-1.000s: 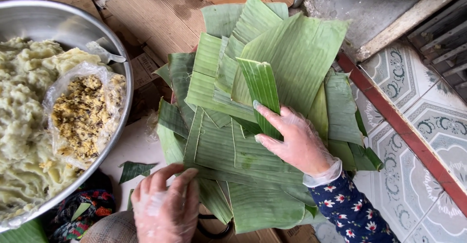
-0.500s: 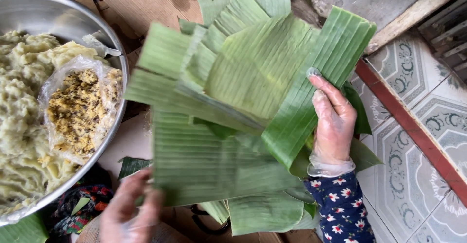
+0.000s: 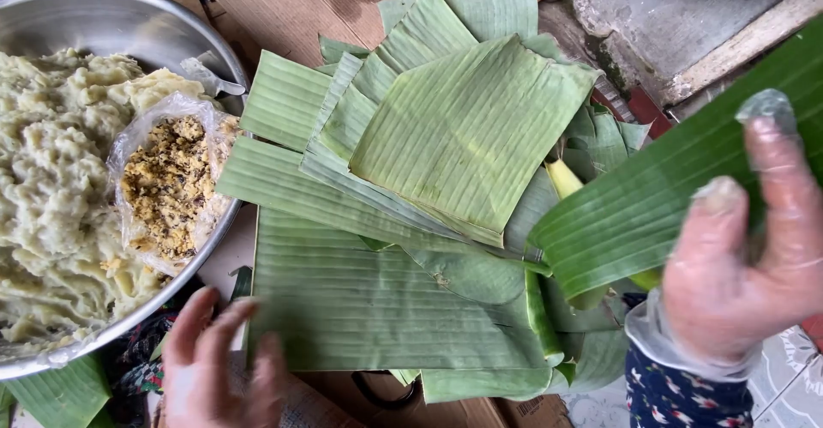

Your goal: The person prepares banana leaf wrappers by trimming the leaves with scissors and then placing portions of dough and filling onto the leaves and pressing them flat.

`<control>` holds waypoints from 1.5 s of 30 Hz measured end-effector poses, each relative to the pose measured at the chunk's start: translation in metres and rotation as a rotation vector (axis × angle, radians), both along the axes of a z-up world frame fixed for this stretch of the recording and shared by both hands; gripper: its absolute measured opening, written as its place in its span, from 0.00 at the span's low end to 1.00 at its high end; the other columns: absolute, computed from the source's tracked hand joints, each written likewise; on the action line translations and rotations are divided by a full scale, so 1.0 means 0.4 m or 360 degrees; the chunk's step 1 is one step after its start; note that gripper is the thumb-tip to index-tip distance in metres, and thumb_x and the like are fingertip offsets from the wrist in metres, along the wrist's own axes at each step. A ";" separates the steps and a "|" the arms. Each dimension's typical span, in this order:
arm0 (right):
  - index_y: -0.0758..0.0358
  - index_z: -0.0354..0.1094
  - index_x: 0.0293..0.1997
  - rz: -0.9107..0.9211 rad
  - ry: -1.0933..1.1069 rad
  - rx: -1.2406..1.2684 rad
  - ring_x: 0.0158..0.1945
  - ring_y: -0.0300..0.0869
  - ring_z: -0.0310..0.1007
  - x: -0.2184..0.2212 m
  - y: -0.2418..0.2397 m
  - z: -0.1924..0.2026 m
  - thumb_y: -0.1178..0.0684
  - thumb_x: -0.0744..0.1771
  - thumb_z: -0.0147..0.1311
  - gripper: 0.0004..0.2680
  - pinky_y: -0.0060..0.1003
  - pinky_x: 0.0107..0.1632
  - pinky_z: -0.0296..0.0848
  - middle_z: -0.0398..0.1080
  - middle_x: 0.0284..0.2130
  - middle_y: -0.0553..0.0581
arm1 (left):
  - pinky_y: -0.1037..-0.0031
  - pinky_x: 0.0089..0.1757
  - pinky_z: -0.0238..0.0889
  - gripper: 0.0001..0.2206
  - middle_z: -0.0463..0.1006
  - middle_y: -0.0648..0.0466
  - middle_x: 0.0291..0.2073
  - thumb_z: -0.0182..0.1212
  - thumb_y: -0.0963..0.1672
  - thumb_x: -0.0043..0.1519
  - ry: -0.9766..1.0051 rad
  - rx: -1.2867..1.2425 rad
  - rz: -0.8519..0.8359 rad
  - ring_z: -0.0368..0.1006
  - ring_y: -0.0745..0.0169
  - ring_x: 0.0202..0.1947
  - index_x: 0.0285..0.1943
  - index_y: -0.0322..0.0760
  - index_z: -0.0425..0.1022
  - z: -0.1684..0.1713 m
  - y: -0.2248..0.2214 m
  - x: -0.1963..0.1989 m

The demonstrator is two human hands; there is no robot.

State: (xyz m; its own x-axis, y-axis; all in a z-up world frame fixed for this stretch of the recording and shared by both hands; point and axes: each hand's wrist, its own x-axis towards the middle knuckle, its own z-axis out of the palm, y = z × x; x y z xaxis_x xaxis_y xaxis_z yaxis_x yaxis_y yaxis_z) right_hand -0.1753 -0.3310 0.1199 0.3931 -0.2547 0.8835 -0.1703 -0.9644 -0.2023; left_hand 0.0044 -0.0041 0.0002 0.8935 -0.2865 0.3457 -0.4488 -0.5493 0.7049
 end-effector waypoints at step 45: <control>0.70 0.72 0.53 0.0484 -0.0045 0.2642 0.37 0.41 0.76 0.127 -0.046 -0.117 0.62 0.64 0.56 0.13 0.35 0.41 0.76 0.78 0.41 0.59 | 0.58 0.52 0.71 0.32 0.76 0.52 0.64 0.51 0.49 0.55 0.2176 -0.0823 -0.0134 0.76 0.54 0.61 0.75 0.51 0.65 0.211 -0.365 0.009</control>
